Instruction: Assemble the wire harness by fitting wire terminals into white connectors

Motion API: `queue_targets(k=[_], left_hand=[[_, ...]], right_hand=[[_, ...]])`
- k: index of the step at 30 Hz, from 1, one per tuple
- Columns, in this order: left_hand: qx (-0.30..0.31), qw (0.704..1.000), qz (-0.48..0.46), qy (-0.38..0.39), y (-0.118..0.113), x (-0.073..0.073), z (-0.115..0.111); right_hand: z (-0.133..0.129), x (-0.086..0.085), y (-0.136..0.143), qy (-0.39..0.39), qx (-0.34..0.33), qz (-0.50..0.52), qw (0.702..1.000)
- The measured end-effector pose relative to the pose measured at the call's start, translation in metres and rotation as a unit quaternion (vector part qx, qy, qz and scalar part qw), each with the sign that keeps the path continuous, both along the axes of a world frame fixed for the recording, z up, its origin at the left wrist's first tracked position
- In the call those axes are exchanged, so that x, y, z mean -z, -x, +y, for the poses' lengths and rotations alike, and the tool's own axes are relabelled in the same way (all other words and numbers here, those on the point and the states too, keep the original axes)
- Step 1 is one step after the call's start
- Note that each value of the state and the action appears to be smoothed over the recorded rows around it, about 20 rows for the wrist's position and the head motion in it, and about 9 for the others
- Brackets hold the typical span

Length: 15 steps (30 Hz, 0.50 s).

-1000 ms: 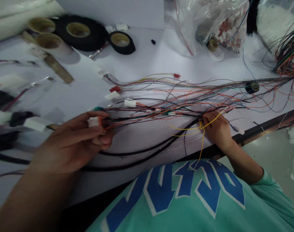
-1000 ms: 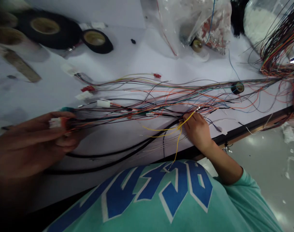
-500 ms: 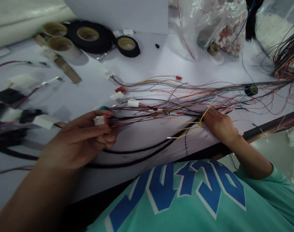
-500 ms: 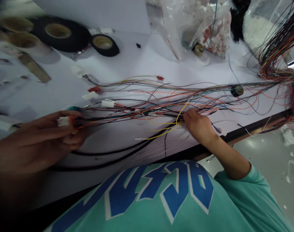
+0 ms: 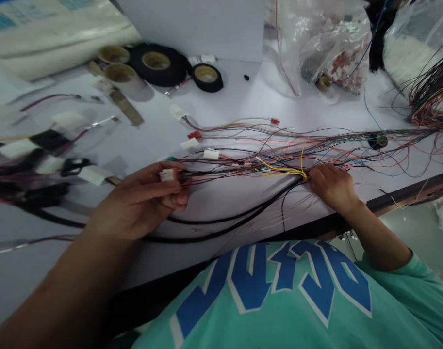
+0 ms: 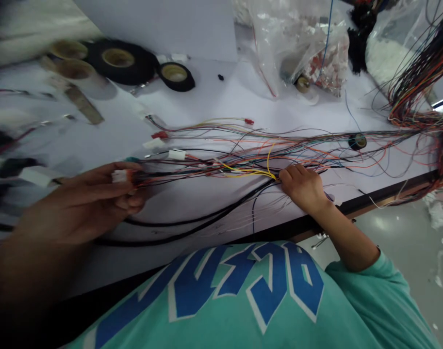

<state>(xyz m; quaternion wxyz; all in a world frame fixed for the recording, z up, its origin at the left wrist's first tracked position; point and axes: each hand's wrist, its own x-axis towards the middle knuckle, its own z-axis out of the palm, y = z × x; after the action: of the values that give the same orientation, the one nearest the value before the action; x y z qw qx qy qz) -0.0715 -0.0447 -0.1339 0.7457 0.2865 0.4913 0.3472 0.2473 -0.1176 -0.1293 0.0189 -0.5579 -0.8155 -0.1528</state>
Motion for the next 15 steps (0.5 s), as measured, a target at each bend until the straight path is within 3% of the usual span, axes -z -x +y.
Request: queue_targets(k=[4, 9, 12, 15], left_hand=[[-0.009, 1.0, -0.017, -0.005, -0.001, 0.001, 0.0], [0.002, 1.0, -0.03, -0.006, -0.002, 0.002, 0.002], [0.013, 0.999, -0.042, -0.017, -0.001, 0.004, 0.002], [0.021, 0.998, -0.059, -0.023, 0.0, 0.007, 0.003]], right_hand=[[0.002, 0.003, -0.01, -0.005, 0.027, 0.024, 0.999], [-0.004, 0.001, -0.054, 0.008, 0.116, 0.1, 0.988], [-0.01, -0.001, -0.076, -0.094, 0.227, 0.114, 0.963], [-0.012, -0.003, -0.078, -0.173, 0.328, 0.134, 0.919]])
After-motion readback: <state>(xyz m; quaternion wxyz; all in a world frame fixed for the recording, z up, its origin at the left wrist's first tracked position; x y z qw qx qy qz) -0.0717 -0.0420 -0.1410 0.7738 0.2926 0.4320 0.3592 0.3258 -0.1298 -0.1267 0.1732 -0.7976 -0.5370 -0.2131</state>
